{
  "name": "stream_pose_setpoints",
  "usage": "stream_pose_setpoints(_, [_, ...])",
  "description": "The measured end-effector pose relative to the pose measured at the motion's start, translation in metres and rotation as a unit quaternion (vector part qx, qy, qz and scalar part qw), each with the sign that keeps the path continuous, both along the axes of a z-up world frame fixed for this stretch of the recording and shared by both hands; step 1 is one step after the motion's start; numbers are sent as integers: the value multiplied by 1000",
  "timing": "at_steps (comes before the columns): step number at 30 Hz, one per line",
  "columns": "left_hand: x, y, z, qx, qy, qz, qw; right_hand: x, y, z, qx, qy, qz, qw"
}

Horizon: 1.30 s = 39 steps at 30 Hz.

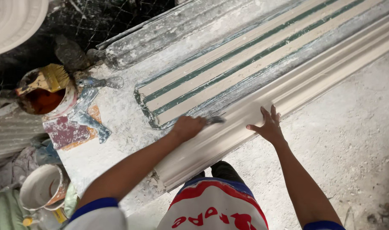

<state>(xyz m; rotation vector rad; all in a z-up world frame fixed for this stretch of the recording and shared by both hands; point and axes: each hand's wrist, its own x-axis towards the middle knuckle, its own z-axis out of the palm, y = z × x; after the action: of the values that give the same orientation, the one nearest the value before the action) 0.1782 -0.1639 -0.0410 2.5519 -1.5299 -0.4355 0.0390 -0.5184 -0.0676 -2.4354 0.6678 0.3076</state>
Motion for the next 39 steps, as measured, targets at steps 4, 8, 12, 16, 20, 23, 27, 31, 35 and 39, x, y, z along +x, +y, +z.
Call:
stream_pose_setpoints(4, [-3, 91, 36, 87, 19, -26, 996, 2, 7, 2, -1, -13, -3, 1000])
stream_pose_setpoints(8, [-21, 120, 48, 64, -19, -34, 997, 5, 10, 4, 6, -3, -19, 1000])
stream_pose_setpoints(12, [-6, 33, 25, 26, -46, -30, 998, 10, 16, 10, -6, 12, -23, 1000])
stream_pose_setpoints(16, [33, -115, 4, -18, -46, -41, 998, 11, 17, 18, -1, 5, -30, 1000])
stream_pose_setpoints(20, [51, -180, 7, 12, -56, -45, 997, 5, 11, 9, -11, 42, 5, 999])
stream_pose_setpoints(23, [47, -142, 22, 78, -29, -41, 996, 0, -31, -7, -112, 2, 104, 988])
stream_pose_setpoints(27, [24, -89, 39, 95, -40, -42, 994, 18, -161, -20, -174, -63, 127, 974])
stream_pose_setpoints(31, [28, -155, 26, 136, -21, -7, 990, 56, -270, -26, -140, 45, 102, 984])
stream_pose_setpoints(35, [57, -280, -8, 33, -115, -29, 992, 70, -299, -34, -123, 67, 137, 981])
stream_pose_setpoints(39, [68, -323, -15, 69, -93, -26, 993, 70, -305, -32, -149, 47, 162, 974])
